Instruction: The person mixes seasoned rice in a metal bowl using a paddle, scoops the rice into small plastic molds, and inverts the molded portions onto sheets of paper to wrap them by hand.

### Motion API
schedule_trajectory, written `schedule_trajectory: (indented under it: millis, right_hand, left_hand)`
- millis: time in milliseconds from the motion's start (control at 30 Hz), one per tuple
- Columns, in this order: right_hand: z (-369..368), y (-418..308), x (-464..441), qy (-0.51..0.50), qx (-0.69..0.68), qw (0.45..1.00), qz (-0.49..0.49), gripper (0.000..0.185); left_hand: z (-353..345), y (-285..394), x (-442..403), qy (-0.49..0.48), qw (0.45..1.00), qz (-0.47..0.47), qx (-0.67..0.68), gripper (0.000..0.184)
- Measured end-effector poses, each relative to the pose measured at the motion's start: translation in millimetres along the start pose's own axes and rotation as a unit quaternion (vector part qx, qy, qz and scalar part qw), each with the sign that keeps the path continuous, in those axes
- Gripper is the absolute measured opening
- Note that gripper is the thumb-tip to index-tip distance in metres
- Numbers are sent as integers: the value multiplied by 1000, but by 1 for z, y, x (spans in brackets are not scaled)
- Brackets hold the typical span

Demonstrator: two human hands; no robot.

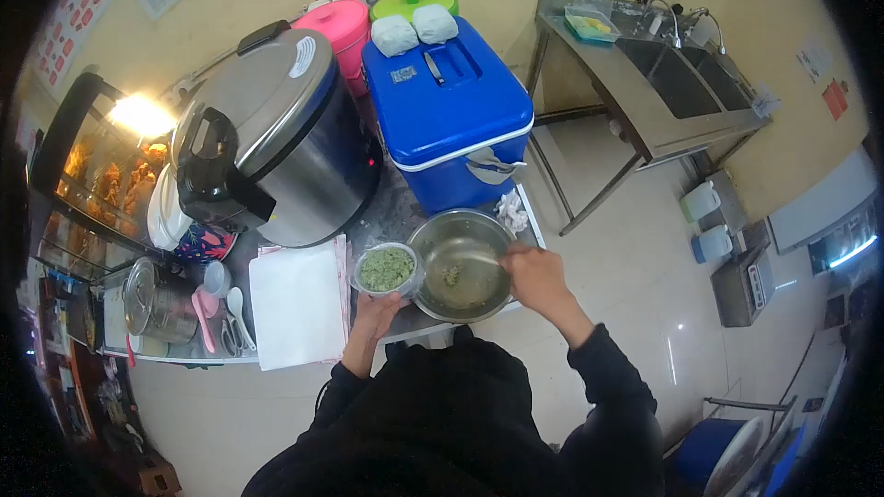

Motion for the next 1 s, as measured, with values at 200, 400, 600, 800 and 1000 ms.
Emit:
schedule_trajectory:
  millis: [200,400,600,800,1000]
  right_hand:
    - [-25,-14,11,-49,-35,997,56,34]
    - [-18,19,-5,7,-50,998,-34,32]
    - [-37,0,14,-98,4,994,45,26]
    - [-63,-44,44,-77,-85,993,-13,21]
    - [-63,-49,41,-21,-289,954,-80,22]
  left_hand:
    - [-4,-4,6,-2,1000,4,17,73]
    - [0,-6,8,-3,999,25,32,73]
    - [-3,-6,9,-18,999,27,39,73]
    - [-8,-8,14,-65,997,-41,5,71]
    - [-12,-8,17,-96,994,-50,-15,72]
Point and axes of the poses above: each hand's wrist, its own x-axis away from the middle knuckle, its own z-axis out of the back of the hand, y = z × x, the point moved 10 cm from there along -x, towards the middle knuckle, and after that the axes turned 13 degrees about x, right-handed, at the moved point
